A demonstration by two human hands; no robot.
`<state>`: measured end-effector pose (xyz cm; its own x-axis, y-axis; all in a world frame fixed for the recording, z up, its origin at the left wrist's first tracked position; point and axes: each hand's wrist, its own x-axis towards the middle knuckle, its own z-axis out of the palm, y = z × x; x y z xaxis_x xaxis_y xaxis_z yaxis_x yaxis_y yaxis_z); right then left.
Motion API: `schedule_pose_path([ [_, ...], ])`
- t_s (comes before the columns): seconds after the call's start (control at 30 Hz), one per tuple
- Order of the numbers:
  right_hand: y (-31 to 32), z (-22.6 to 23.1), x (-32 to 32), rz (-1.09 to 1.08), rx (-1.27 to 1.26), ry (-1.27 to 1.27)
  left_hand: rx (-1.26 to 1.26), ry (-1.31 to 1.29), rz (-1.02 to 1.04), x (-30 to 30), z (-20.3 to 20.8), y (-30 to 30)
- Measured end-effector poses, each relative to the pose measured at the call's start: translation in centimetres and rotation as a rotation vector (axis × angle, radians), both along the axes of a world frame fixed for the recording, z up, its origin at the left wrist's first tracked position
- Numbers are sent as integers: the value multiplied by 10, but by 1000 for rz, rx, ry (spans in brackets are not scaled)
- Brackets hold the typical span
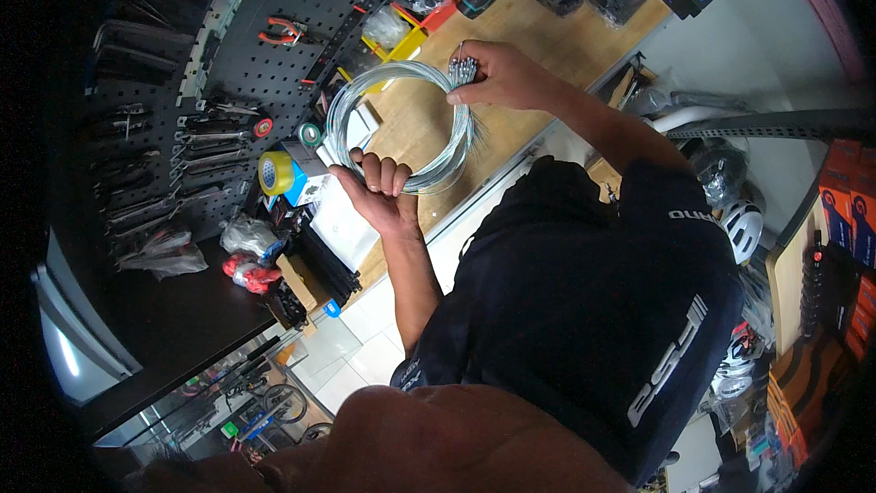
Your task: The person selects a hex key and a wrench from a wall-mounted tool rack, then picks up a coiled cable and inspects it. The person walks through a bicycle shop and briefly touches a bicycle handlebar.
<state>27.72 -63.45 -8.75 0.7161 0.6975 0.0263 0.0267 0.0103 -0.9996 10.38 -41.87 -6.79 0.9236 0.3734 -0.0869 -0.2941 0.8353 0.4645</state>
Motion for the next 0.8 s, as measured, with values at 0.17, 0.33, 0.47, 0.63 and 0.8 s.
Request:
schedule_pose_path([
  [0.17, 4, -10, -1, -80, 111, -51, 99, 97, 50, 0, 8, -8],
  [0.33, -2, -3, 3, -67, 66, -12, 139, 153, 39, -2, 16, -14],
  [0.47, -5, 2, 3, -56, 61, 12, 20, 114, -24, -4, 20, -12],
  [0.63, -5, -5, 11, 6, 168, 14, -91, 14, -52, -1, 13, -8],
  [0.8, 5, -20, 2, -67, 366, 267, -128, -147, -105, -1, 10, -1],
])
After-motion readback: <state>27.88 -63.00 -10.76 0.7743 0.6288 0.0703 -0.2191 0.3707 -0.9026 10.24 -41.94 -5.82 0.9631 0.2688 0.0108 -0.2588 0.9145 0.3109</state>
